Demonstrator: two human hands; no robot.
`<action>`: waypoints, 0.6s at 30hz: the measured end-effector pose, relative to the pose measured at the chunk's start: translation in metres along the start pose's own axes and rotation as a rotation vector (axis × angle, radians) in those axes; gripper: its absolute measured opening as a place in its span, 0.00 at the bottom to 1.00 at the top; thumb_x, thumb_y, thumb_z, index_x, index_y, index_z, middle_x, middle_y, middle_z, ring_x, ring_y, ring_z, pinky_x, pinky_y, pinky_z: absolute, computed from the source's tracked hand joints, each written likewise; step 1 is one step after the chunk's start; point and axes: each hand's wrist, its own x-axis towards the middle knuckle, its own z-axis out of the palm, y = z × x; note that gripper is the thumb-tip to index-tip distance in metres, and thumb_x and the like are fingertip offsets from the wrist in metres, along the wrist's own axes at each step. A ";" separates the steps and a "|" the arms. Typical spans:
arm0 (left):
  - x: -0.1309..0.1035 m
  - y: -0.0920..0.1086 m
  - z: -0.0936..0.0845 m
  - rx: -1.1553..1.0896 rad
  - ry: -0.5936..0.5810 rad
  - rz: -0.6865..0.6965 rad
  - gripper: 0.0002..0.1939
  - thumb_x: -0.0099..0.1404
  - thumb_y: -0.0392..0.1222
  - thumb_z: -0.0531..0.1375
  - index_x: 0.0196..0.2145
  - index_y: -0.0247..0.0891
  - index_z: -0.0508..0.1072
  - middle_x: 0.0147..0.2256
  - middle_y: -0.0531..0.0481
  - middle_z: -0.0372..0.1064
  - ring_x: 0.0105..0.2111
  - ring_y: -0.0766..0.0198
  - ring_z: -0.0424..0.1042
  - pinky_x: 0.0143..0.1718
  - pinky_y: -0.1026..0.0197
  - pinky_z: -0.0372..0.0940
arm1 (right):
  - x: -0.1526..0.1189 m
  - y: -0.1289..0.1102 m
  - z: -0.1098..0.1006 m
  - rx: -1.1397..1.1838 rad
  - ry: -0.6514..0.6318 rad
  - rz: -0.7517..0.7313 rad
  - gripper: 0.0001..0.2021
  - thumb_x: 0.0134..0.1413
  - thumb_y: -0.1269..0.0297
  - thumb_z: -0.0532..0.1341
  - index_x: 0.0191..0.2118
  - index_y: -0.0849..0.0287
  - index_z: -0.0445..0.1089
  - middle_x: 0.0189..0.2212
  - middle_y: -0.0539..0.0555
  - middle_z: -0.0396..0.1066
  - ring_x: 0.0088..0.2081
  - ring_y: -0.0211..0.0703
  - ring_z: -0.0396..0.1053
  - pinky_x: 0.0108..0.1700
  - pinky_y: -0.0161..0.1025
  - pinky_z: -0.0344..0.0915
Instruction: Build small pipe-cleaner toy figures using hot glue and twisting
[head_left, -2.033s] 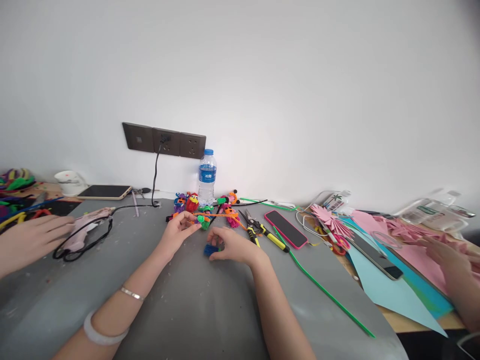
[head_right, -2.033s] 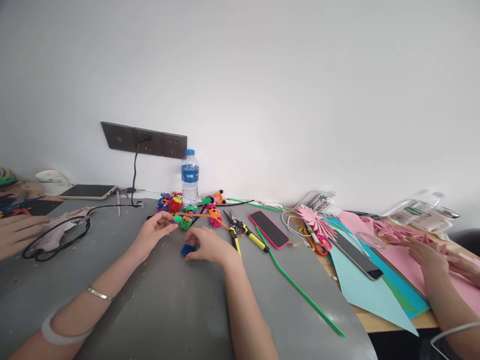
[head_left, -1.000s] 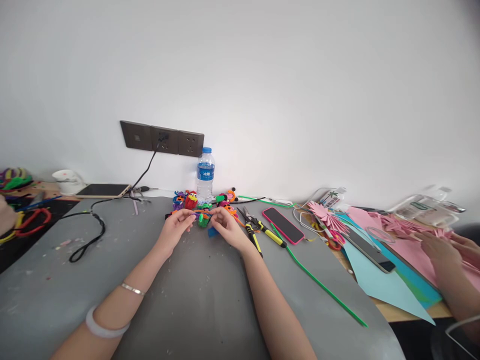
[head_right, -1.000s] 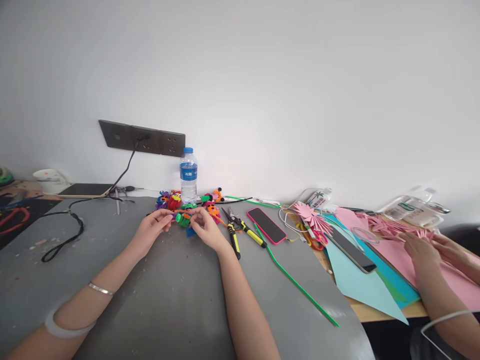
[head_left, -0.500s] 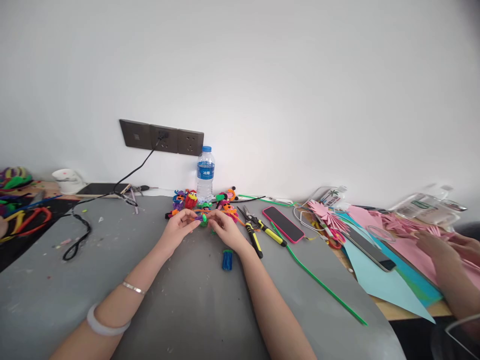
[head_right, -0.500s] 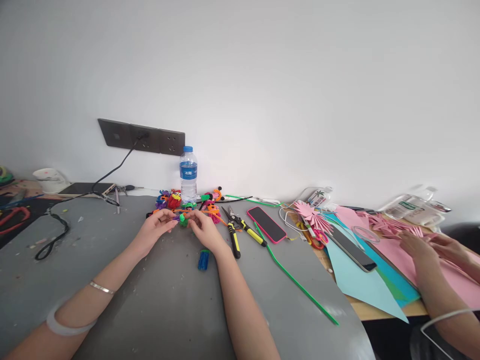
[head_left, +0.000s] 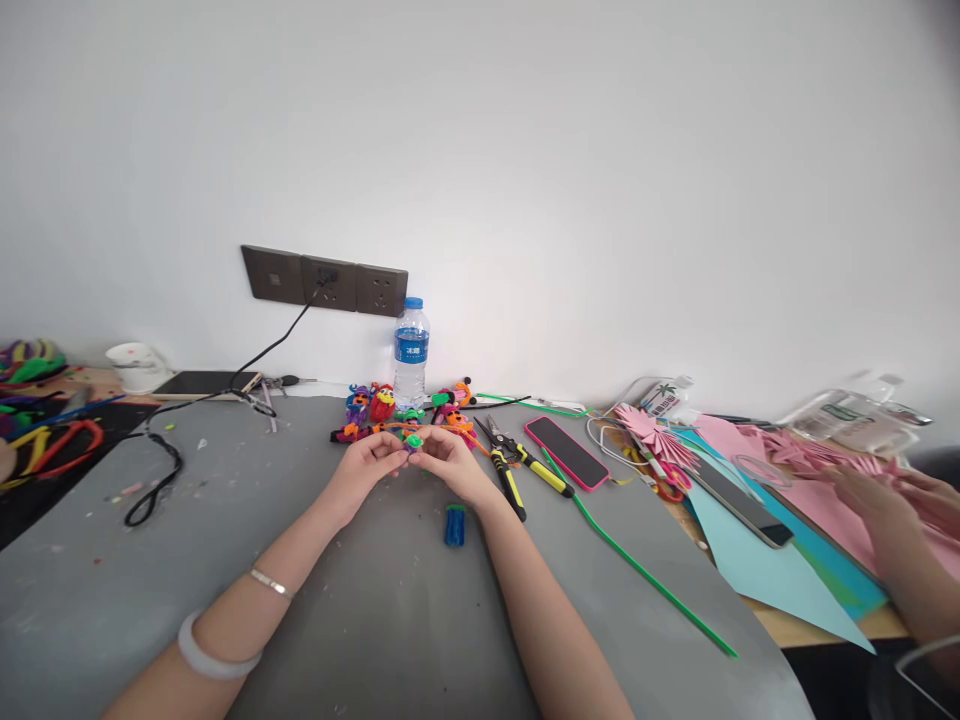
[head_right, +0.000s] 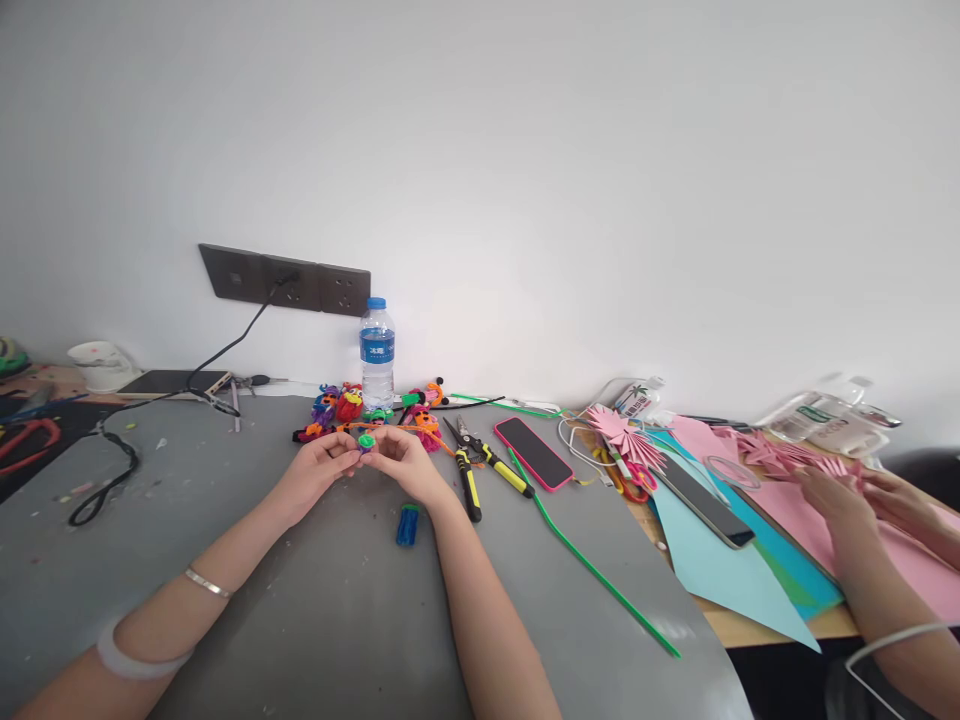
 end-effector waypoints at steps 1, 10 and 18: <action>0.000 -0.001 0.000 -0.016 -0.005 -0.006 0.14 0.53 0.49 0.67 0.28 0.37 0.70 0.27 0.51 0.69 0.27 0.66 0.66 0.30 0.63 0.62 | 0.000 -0.001 0.000 0.006 0.001 0.003 0.13 0.48 0.56 0.68 0.34 0.57 0.68 0.30 0.48 0.66 0.32 0.38 0.65 0.39 0.37 0.63; -0.007 -0.005 0.002 0.664 -0.095 0.301 0.08 0.61 0.46 0.59 0.29 0.39 0.71 0.29 0.51 0.69 0.29 0.63 0.67 0.32 0.62 0.63 | -0.001 -0.002 -0.012 0.015 0.187 0.001 0.12 0.47 0.55 0.68 0.33 0.56 0.70 0.26 0.47 0.64 0.27 0.35 0.58 0.30 0.33 0.57; -0.027 -0.003 0.021 0.921 -0.636 0.535 0.13 0.67 0.44 0.56 0.48 0.48 0.73 0.38 0.50 0.71 0.40 0.61 0.69 0.59 0.51 0.52 | 0.004 0.006 -0.022 0.119 0.376 0.010 0.13 0.43 0.58 0.70 0.30 0.56 0.67 0.24 0.46 0.61 0.23 0.33 0.53 0.26 0.32 0.51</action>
